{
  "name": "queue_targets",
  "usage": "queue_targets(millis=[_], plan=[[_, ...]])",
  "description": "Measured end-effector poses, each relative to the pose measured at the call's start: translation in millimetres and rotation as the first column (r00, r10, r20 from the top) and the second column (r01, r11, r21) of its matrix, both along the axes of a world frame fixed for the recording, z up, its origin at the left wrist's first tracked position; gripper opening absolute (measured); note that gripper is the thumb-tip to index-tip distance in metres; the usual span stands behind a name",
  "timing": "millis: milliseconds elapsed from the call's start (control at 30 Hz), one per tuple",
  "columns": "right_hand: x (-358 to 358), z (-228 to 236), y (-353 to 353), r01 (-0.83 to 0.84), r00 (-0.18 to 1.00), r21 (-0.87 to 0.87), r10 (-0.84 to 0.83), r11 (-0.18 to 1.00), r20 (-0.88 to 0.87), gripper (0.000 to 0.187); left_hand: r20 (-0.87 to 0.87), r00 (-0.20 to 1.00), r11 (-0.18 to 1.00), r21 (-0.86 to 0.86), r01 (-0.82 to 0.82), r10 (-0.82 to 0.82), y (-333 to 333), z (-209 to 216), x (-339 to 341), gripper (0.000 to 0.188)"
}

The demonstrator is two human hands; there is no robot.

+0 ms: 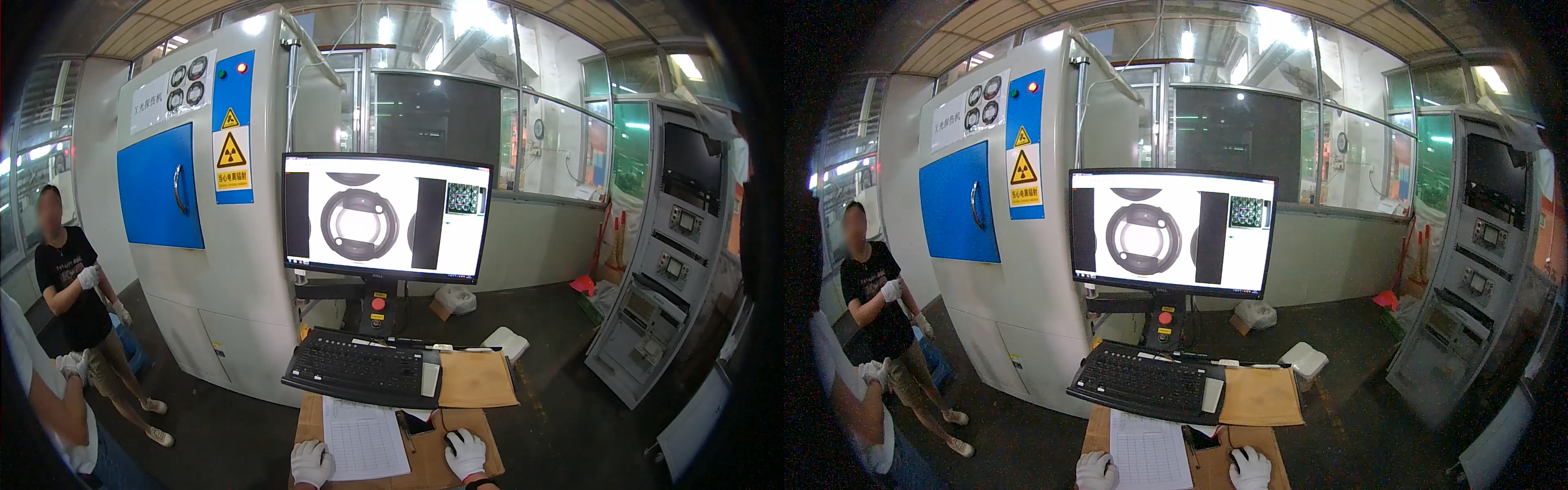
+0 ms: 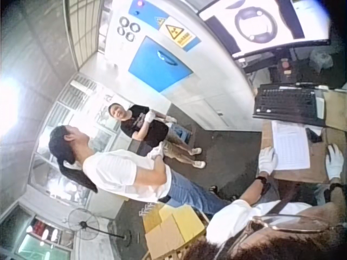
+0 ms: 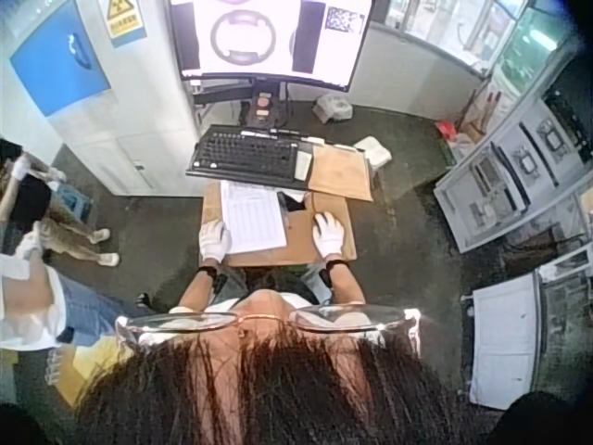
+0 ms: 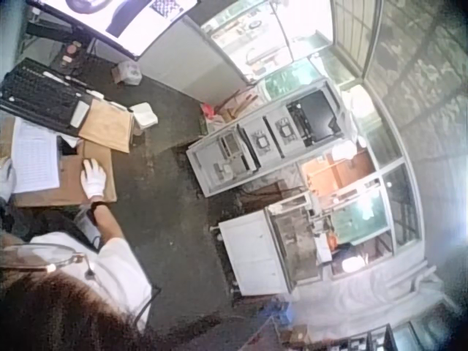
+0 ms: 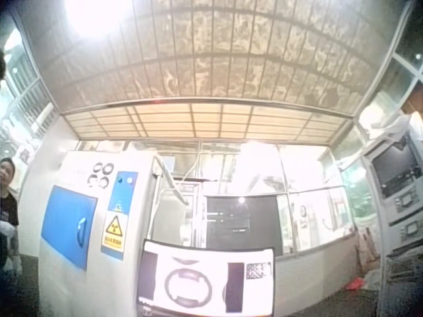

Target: The operator uses a computer workstation and physical controls to perform X-ray inspection and quality control on metal components inside a specialized machine.

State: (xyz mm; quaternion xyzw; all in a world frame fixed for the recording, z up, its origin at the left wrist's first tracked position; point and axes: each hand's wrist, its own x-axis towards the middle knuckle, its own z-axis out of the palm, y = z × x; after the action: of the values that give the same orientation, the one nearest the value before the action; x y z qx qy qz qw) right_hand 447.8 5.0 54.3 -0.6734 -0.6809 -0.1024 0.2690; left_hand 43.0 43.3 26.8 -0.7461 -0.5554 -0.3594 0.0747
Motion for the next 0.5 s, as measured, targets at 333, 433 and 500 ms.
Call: queue_targets(millis=[333,433,500], plan=[[2.0,-5.6,0.4,0.010,1.000,0.015,-0.011,1.000,0.024,0.040,0.000,1.000,1.000,0.010,0.015,-0.015,-1.2,9.2,2.6,0.026],[3.4,-10.6,0.6,0.015,0.999,0.034,-0.016,0.999,0.029,0.041,0.029,0.999,0.999,0.023,0.038,-0.038,-3.2,16.4,4.1,0.024],[4.5,-12.4,0.2,0.020,0.999,0.061,-0.022,0.998,0.032,0.041,0.017,0.999,0.999,-0.002,0.037,-0.037,-3.4,18.3,4.1,0.024]])
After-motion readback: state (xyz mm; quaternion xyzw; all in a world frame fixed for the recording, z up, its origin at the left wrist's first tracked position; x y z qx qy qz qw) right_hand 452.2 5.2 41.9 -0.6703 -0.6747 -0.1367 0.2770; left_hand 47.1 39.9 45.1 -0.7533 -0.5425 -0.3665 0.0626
